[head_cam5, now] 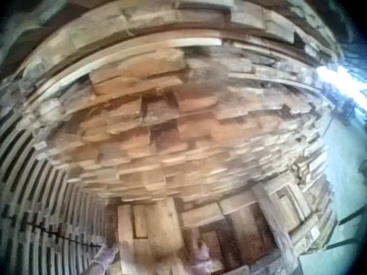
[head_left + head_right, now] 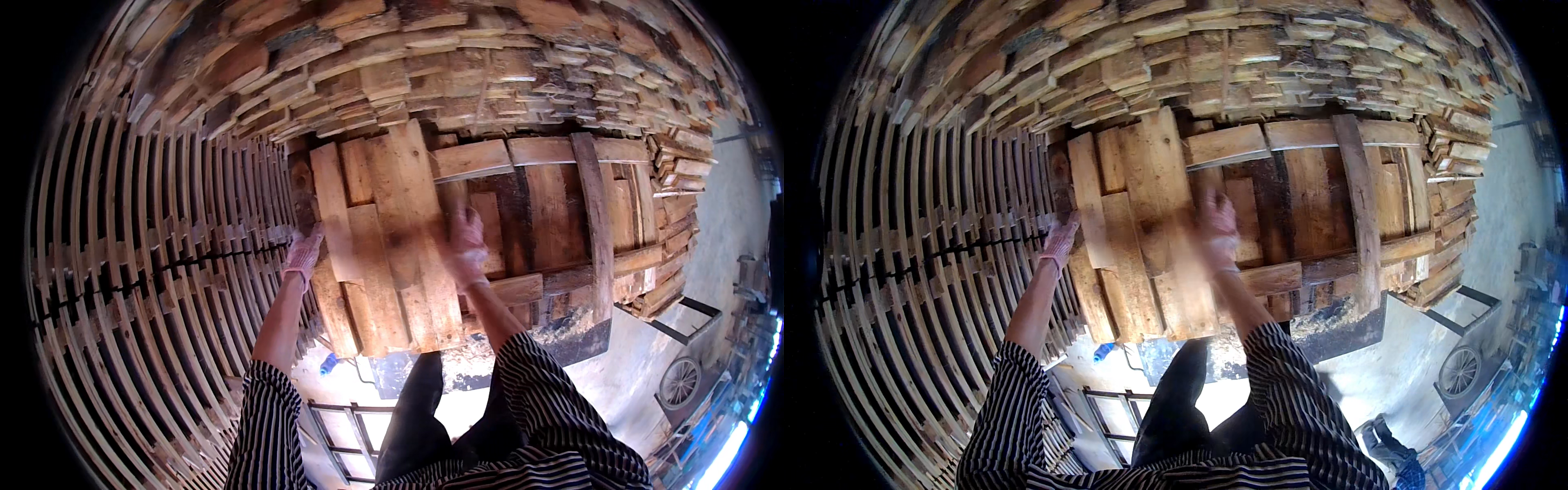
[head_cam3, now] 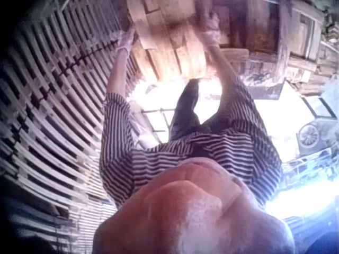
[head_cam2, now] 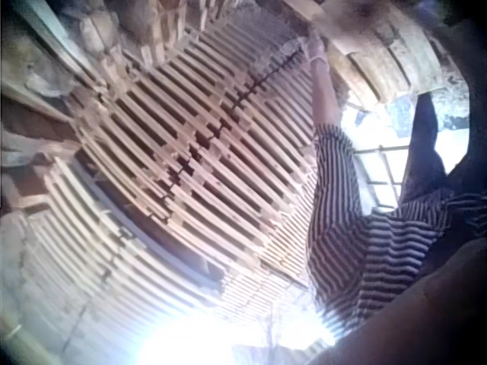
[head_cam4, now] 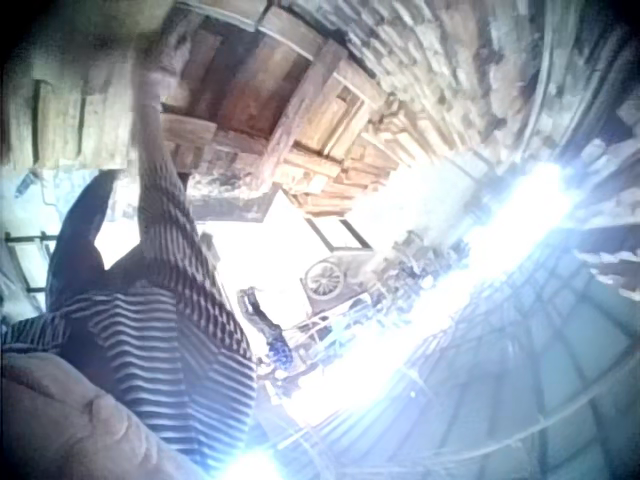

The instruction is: The person repeatedly picks up wooden planks from a large pile and stacks them onto a metal rack. The task involves lifting, aligning, and placing the planks one by one to build a neat stack. The person wears gloves and works in a warehouse environment filled with lumber.

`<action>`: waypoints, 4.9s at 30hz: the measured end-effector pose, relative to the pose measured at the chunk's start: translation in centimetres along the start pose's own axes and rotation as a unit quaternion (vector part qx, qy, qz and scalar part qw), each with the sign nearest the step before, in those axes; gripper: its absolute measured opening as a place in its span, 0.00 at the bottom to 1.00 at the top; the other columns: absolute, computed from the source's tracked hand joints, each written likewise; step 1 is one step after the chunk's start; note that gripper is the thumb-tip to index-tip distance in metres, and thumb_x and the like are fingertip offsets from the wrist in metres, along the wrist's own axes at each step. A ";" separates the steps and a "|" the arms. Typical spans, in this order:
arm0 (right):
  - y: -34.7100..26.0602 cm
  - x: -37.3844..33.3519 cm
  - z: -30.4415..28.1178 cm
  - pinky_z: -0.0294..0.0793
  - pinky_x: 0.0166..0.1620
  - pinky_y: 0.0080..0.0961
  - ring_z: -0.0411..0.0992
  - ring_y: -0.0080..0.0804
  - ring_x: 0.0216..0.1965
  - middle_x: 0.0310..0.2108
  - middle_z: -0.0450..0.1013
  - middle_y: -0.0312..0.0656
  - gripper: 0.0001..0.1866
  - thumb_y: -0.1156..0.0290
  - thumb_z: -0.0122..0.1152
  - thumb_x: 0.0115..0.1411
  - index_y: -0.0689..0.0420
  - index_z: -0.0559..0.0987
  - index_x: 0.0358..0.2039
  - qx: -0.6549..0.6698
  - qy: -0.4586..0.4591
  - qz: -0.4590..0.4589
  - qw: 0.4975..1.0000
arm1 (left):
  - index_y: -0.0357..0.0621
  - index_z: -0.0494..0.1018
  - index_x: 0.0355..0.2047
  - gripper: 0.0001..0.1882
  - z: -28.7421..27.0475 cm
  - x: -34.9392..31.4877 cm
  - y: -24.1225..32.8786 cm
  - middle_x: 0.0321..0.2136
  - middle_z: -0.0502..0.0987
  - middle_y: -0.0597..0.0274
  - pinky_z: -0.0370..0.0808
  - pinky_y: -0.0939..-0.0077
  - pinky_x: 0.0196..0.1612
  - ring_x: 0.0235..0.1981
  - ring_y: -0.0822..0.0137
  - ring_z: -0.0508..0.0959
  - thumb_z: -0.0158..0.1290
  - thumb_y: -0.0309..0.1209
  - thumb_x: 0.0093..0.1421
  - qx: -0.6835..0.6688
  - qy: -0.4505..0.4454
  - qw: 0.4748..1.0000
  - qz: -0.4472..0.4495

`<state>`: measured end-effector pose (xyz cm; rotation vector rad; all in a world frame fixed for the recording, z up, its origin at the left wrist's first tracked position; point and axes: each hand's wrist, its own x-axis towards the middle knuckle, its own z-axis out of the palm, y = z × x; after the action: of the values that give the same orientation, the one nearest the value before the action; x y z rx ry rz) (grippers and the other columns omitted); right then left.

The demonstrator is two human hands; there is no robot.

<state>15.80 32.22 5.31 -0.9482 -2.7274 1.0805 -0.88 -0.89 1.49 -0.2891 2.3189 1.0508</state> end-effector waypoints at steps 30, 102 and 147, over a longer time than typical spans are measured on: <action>22.4 4.3 -14.6 0.75 0.41 0.40 0.71 0.47 0.44 0.45 0.70 0.47 0.39 0.49 0.71 0.49 0.36 0.72 0.64 -0.348 0.135 -0.055 0.926 | 0.39 0.65 0.66 0.42 1.0 -0.4 4.2 0.61 0.71 0.57 0.70 0.66 0.59 0.57 0.59 0.73 0.53 0.60 0.65 0.030 -0.034 0.988 -0.144; 84.6 6.6 -64.4 0.81 0.44 0.30 0.78 0.36 0.46 0.54 0.74 0.48 0.52 0.68 0.73 0.56 0.54 0.49 0.74 0.462 0.140 0.471 0.738 | 0.56 0.71 0.60 0.24 110.8 -42.1 41.6 0.43 0.79 0.51 0.82 0.54 0.31 0.29 0.52 0.81 0.52 0.49 0.67 0.479 -0.443 0.612 0.448; 46.1 -10.8 -56.7 0.75 0.57 0.29 0.72 0.27 0.54 0.57 0.73 0.39 0.56 0.77 0.79 0.42 0.56 0.59 0.70 0.621 -0.026 0.240 0.746 | 0.35 0.62 0.65 0.37 73.3 -45.0 47.0 0.51 0.79 0.51 0.74 0.65 0.62 0.49 0.60 0.81 0.66 0.28 0.58 -0.229 -0.429 0.873 0.032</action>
<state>63.81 86.32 20.39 -1.2195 -1.0885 2.4323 46.47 83.35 18.07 0.0842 1.2798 1.3937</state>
